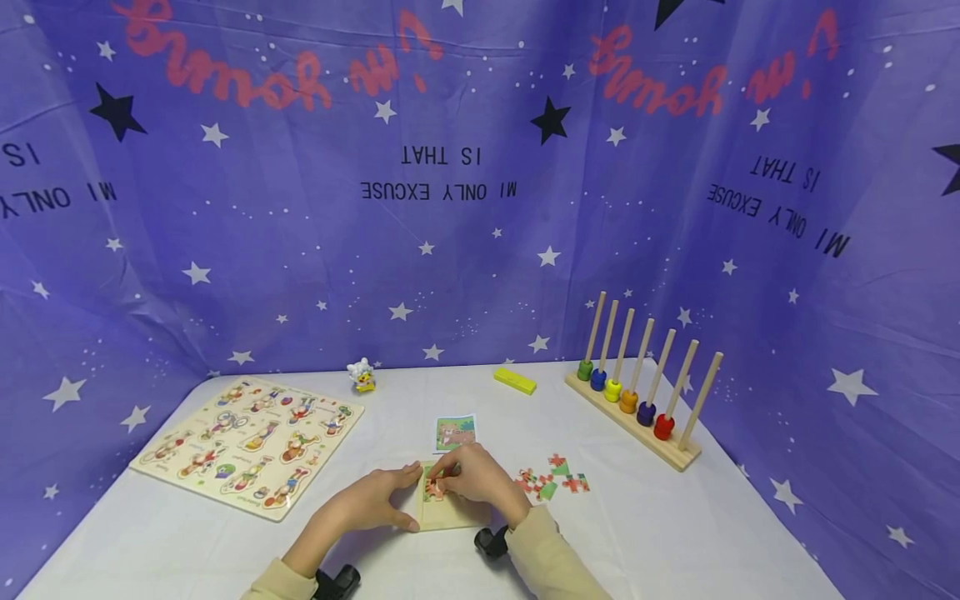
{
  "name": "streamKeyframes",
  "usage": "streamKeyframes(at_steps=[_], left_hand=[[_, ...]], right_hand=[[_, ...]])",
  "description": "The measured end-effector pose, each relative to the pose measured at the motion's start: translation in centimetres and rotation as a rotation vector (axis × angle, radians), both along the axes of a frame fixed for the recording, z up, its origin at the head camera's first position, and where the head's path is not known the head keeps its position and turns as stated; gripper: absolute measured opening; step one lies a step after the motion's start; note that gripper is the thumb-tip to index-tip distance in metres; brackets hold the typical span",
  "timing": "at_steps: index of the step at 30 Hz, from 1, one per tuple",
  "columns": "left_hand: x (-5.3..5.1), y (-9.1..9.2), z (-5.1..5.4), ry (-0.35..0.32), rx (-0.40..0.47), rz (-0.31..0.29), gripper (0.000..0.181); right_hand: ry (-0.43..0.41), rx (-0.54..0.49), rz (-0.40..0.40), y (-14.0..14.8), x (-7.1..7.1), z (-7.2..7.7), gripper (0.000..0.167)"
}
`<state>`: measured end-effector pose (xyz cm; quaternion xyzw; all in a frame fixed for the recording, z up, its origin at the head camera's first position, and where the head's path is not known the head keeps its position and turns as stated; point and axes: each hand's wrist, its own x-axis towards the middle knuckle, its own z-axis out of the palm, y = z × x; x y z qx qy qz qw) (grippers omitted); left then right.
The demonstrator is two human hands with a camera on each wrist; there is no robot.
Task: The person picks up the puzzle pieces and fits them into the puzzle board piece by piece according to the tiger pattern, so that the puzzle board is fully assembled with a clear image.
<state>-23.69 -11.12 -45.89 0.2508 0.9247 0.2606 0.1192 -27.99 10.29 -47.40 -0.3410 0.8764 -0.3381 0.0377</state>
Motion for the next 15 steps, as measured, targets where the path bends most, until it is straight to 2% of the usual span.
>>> streamKeyframes(at_steps=[7, 15], left_hand=[[0.04, -0.05, -0.07, 0.005, 0.004, 0.0, 0.087], [0.02, -0.1, -0.14, 0.016, 0.004, -0.007, 0.086]], right_hand=[[0.025, 0.008, 0.015, -0.07, 0.0, -0.05, 0.015], [0.007, -0.001, 0.036, -0.01, 0.09, 0.14, 0.018]])
